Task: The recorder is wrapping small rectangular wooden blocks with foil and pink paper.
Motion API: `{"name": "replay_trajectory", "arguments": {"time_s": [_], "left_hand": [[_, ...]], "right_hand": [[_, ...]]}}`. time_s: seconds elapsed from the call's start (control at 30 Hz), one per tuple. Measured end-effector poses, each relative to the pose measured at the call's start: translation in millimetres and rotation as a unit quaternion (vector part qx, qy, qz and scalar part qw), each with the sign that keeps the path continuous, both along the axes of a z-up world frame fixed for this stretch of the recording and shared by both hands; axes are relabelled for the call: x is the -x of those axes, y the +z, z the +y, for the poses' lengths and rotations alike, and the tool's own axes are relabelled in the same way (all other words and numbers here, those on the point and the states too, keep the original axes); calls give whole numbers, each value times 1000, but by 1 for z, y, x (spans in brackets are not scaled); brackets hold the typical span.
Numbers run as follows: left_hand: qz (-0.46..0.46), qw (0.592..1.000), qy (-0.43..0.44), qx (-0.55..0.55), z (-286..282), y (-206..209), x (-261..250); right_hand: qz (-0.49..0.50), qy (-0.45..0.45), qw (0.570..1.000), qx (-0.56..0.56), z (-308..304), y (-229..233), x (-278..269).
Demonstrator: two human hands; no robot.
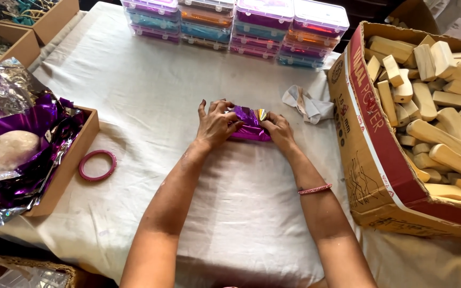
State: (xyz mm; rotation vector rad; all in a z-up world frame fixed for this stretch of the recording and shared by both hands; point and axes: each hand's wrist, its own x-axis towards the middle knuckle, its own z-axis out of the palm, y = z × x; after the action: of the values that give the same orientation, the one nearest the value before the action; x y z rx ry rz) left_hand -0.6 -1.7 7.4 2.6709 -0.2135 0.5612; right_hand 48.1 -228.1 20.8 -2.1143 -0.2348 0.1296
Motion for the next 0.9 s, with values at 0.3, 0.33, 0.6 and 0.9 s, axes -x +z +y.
{"name": "replay_trajectory", "arguments": {"time_s": [0.3, 0.33, 0.6, 0.9], "left_hand": [[-56, 998, -5, -24, 0, 4, 4], [-56, 998, -4, -24, -1, 6, 5], [-21, 1000, -6, -17, -5, 19, 14], [-66, 998, 14, -19, -2, 8, 15]], "right_hand": [[-13, 174, 955, -241, 9, -2, 2], [-13, 175, 954, -241, 10, 0, 3], [19, 192, 944, -266, 4, -19, -9], [12, 159, 956, -247, 16, -7, 9]]}}
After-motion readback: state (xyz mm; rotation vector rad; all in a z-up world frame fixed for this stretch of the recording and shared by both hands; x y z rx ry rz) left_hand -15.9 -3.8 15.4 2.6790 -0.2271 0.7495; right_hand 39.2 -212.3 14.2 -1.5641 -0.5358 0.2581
